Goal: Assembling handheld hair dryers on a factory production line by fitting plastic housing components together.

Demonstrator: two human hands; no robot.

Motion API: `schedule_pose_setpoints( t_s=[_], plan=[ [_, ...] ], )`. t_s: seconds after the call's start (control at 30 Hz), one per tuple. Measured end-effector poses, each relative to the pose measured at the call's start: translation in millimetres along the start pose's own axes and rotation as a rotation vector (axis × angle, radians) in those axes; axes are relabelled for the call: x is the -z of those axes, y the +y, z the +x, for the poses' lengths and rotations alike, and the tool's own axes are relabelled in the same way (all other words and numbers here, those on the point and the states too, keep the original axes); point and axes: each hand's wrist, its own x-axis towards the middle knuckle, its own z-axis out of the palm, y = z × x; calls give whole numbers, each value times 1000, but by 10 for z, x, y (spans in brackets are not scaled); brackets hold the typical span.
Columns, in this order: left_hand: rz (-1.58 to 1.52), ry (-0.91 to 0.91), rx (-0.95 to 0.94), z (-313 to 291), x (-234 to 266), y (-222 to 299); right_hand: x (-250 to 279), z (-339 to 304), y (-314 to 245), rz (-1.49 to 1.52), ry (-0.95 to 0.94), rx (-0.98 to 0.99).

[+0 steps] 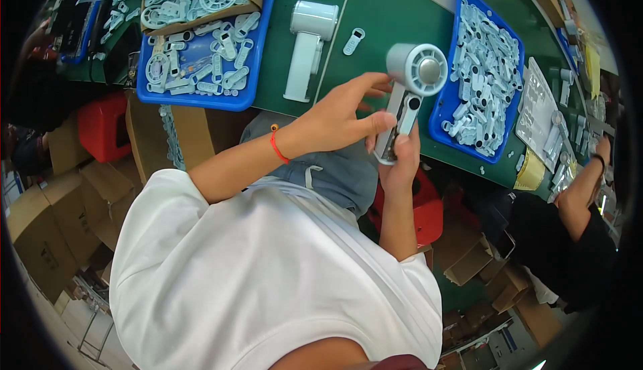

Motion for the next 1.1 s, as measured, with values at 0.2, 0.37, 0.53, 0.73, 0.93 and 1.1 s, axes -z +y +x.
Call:
schedule_pose_setpoints(
  t_s=[0.2, 0.37, 0.53, 0.73, 0.93, 1.1],
  plan=[
    [-414, -97, 144, 16, -171, 37, 68, 108, 23, 55, -25, 16],
    [-296, -98, 122, 25, -158, 104, 36, 86, -17, -26, 0, 32],
    [-265, -90, 189, -25, -188, 115, 39, 24, -3, -243, 126, 112],
    [-131, -134, 84, -69, -123, 123, 140, -24, -332, -729, -10, 87],
    [-115, -181, 143, -170, -125, 185, 15, -96, -541, -819, -3, 101],
    [122, -158, 64, -182, -58, 193, -137, -117, -599, -1100, 58, 149]
  ],
)
